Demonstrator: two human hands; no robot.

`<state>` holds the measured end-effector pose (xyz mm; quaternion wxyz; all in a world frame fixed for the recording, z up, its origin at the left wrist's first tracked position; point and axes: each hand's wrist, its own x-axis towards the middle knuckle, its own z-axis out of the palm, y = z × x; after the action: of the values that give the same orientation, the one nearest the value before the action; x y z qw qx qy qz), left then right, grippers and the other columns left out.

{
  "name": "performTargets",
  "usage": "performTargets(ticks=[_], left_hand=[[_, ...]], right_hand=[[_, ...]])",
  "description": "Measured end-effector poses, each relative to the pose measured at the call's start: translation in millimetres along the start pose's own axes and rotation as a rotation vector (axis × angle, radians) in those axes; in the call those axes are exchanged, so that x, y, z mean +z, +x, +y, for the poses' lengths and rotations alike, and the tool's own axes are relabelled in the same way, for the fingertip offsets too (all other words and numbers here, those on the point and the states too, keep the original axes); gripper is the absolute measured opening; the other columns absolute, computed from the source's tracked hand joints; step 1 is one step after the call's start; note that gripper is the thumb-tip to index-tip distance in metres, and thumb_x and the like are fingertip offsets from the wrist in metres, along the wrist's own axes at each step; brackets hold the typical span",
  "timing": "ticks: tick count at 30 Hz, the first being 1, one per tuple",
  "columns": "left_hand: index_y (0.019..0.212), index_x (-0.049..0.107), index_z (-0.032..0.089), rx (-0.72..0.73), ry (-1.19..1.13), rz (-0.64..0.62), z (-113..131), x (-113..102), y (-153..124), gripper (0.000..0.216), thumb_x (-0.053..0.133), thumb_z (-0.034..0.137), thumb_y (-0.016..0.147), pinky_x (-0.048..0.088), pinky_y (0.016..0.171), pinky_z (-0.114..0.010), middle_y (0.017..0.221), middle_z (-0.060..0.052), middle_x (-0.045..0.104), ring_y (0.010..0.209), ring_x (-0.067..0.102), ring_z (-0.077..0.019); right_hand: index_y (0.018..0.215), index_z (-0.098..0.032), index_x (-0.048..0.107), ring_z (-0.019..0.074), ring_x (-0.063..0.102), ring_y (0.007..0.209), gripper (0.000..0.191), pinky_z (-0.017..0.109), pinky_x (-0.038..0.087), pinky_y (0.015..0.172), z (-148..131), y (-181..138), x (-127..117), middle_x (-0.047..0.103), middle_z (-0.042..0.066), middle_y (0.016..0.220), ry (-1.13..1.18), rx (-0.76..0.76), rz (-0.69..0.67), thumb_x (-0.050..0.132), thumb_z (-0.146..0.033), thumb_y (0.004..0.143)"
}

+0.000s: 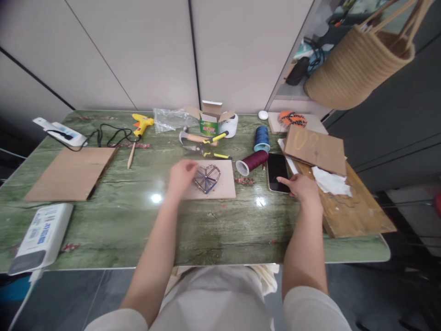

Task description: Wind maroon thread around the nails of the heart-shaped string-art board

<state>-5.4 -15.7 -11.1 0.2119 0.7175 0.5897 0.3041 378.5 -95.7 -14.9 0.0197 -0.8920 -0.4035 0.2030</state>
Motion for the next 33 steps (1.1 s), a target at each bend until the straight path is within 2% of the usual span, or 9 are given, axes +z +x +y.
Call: performTargets(ticks=[6,11,15,18,22,25,28,33], left_hand=[[0.087,0.067,0.018,-0.014,0.013,-0.004,1,-1,0,0.015,0.054,0.023,0.081,0.045,0.077,-0.026,0.090,-0.004,0.069,0.080,0.061,-0.0151],[0.087,0.067,0.017,-0.010,0.013,-0.004,2,0,0,0.016,0.054,0.023,0.081,0.045,0.078,-0.027,0.090,-0.004,0.069,0.080,0.061,-0.0152],[0.086,0.067,0.017,-0.009,0.019,-0.005,2,0,0,0.016,0.053,0.023,0.081,0.045,0.078,-0.027,0.089,-0.004,0.069,0.080,0.061,-0.0153],[0.087,0.067,0.017,-0.009,0.011,-0.003,2,-1,0,0.016,0.053,0.023,0.081,0.045,0.077,-0.027,0.089,-0.004,0.069,0.079,0.061,-0.0149],[0.087,0.067,0.017,-0.019,0.013,-0.007,1,-1,1,0.016,0.053,0.023,0.081,0.045,0.078,-0.027,0.089,-0.004,0.069,0.080,0.061,-0.0150],[0.088,0.067,0.018,-0.017,0.006,-0.008,1,0,0,0.016,0.053,0.023,0.081,0.045,0.078,-0.027,0.090,-0.004,0.069,0.080,0.061,-0.0150],[0.088,0.067,0.018,-0.012,-0.001,-0.001,0,0,0,0.017,0.053,0.024,0.081,0.045,0.078,-0.026,0.090,-0.004,0.069,0.080,0.061,-0.0150],[0.087,0.067,0.018,-0.012,-0.001,-0.007,1,-1,0,0.016,0.053,0.024,0.081,0.045,0.077,-0.027,0.089,-0.004,0.069,0.080,0.061,-0.0151]], right_hand=[[0.076,-0.017,0.057,0.0202,0.062,0.051,0.056,0.032,0.044,0.058,2,2,-3,0.063,0.006,0.053,0.012,0.009,-0.079,0.057,-0.071,0.063],[0.073,-0.017,0.058,0.0212,0.060,0.050,0.055,0.033,0.043,0.056,8,3,0,0.060,0.006,0.049,0.037,-0.044,-0.043,0.060,-0.070,0.060],[0.077,-0.015,0.057,0.0185,0.057,0.046,0.052,0.032,0.042,0.051,19,6,6,0.060,0.010,0.052,0.334,-0.070,-0.019,0.048,-0.066,0.075],[0.092,-0.012,0.058,0.0182,0.058,0.049,0.055,0.031,0.043,0.050,26,4,6,0.062,0.010,0.058,0.501,-0.107,-0.076,0.047,-0.063,0.078],[0.119,-0.015,0.051,0.0192,0.060,0.054,0.074,0.029,0.042,0.050,29,-7,0,0.063,0.003,0.060,0.299,-0.223,-0.131,0.068,-0.059,0.062],[0.126,-0.016,0.046,0.0191,0.059,0.054,0.085,0.027,0.039,0.048,27,-14,-3,0.063,0.001,0.060,0.191,-0.270,-0.118,0.072,-0.058,0.056],[0.124,-0.015,0.047,0.0184,0.059,0.053,0.083,0.027,0.039,0.048,24,-18,-2,0.061,0.000,0.058,0.200,-0.256,-0.101,0.073,-0.056,0.057],[0.116,-0.015,0.051,0.0177,0.060,0.054,0.065,0.027,0.043,0.052,17,-23,-2,0.061,0.001,0.059,0.331,-0.178,-0.089,0.070,-0.050,0.065]])
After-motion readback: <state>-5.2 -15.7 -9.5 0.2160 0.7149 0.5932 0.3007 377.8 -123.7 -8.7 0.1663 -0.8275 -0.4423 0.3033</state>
